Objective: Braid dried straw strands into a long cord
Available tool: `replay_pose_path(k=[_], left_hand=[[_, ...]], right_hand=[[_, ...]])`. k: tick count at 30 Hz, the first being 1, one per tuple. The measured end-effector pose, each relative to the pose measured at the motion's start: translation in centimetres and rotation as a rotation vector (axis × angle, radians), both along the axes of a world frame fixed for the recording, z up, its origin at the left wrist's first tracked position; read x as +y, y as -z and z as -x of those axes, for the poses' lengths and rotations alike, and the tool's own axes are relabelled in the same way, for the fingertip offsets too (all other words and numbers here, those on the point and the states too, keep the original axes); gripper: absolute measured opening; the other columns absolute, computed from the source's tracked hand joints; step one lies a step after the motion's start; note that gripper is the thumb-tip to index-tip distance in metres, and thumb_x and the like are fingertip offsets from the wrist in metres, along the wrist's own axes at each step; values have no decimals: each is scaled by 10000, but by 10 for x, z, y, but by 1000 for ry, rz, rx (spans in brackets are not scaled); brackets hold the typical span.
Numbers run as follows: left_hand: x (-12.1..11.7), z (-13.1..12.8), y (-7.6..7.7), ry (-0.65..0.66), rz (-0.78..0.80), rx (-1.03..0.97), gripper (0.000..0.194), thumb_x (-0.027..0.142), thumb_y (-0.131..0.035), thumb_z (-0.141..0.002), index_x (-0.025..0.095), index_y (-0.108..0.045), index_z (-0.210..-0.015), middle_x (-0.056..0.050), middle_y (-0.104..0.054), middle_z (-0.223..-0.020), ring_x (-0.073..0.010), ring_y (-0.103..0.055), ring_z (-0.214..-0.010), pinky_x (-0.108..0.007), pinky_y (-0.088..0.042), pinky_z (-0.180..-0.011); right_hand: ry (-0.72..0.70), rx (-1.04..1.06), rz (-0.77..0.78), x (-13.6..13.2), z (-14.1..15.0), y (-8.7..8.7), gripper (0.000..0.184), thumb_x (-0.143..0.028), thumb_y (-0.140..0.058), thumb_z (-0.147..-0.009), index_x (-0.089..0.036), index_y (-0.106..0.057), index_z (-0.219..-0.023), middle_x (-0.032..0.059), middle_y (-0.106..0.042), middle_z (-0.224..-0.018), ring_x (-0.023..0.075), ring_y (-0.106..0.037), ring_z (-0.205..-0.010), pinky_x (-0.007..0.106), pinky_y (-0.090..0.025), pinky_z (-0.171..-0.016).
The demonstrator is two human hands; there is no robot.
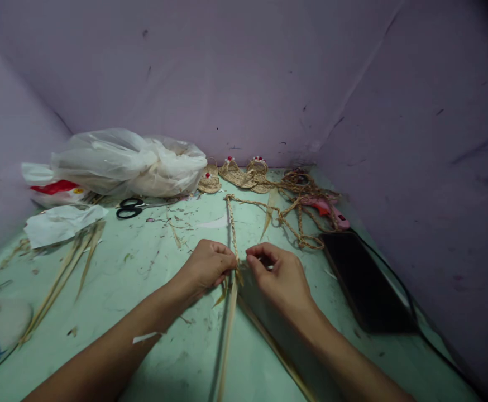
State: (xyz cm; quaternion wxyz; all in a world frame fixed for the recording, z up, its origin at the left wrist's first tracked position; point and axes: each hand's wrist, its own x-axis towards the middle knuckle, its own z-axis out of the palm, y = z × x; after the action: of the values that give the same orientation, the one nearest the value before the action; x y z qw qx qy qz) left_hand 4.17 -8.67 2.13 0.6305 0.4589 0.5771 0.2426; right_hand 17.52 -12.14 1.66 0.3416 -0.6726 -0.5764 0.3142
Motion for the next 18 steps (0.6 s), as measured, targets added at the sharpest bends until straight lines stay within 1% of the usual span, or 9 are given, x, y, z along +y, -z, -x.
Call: replay_pose_path(k=[1, 3, 7, 9, 12, 14, 16, 18], left_hand=[[0, 0, -1, 4, 5, 2, 49, 142, -482, -526, 136, -490, -478, 62, -361, -305, -24, -242, -255, -166, -124, -294], [0, 0, -1, 18, 4, 7, 51, 149, -481, -525, 136, -490, -476, 62, -354, -300, -25, -237, -257, -168, -117, -297], [1, 1, -1, 35, -11, 5, 73, 158, -485, -538, 132, -496, -471, 60, -339, -289, -24, -230, -265, -169, -109, -301], [1, 2, -1, 43, -15, 4, 74, 164, -494, -542, 130, -502, -478, 61, -340, -292, -24, -229, -267, -171, -109, -303], [0, 2, -1, 42, -7, 3, 63, 170, -508, -544, 127, -511, -497, 64, -347, -304, -22, -229, -270, -171, -112, -305], [1, 2, -1, 40, 0, -2, 56, 170, -507, -547, 128, -513, -510, 67, -351, -312, -21, -231, -271, -170, -120, -306], [1, 2, 0, 50, -12, -5, 48, 163, -497, -546, 128, -515, -518, 68, -356, -316, -23, -237, -273, -170, -131, -309], [2, 2, 1, 64, -45, 19, 45, 157, -493, -544, 128, -519, -523, 69, -356, -317, -25, -246, -277, -170, -141, -313]], right_hand=[[20, 31, -2, 3, -2, 0, 188, -251, -508, -691, -161, -654, -769, 45, -657, -693, 133, -552, -579, 237, -398, -559], [5, 150, 34, 7, -2, 3, 195, -243, -523, -676, -138, -641, -790, 53, -645, -694, 130, -549, -583, 235, -408, -556], [-83, 504, 260, 12, 4, 8, 183, -227, -516, -670, -104, -618, -759, 31, -581, -599, 98, -489, -481, 215, -393, -466], [-94, 604, 343, 12, 6, 7, 139, -215, -515, -668, -103, -595, -686, -4, -516, -506, 76, -434, -412, 200, -355, -418], [-83, 611, 356, 13, 5, 4, 92, -194, -552, -636, -110, -560, -600, -52, -418, -424, 37, -320, -349, 175, -254, -368], [-75, 598, 348, 14, 4, 3, 88, -190, -571, -619, -110, -555, -584, -62, -399, -423, 25, -277, -352, 170, -214, -367], [-74, 593, 353, 15, 4, 4, 98, -203, -572, -619, -111, -554, -590, -57, -414, -435, 29, -286, -364, 173, -224, -377], [-43, 544, 308, 14, 3, 5, 105, -217, -572, -621, -113, -566, -633, -35, -471, -471, 45, -341, -386, 183, -272, -400]])
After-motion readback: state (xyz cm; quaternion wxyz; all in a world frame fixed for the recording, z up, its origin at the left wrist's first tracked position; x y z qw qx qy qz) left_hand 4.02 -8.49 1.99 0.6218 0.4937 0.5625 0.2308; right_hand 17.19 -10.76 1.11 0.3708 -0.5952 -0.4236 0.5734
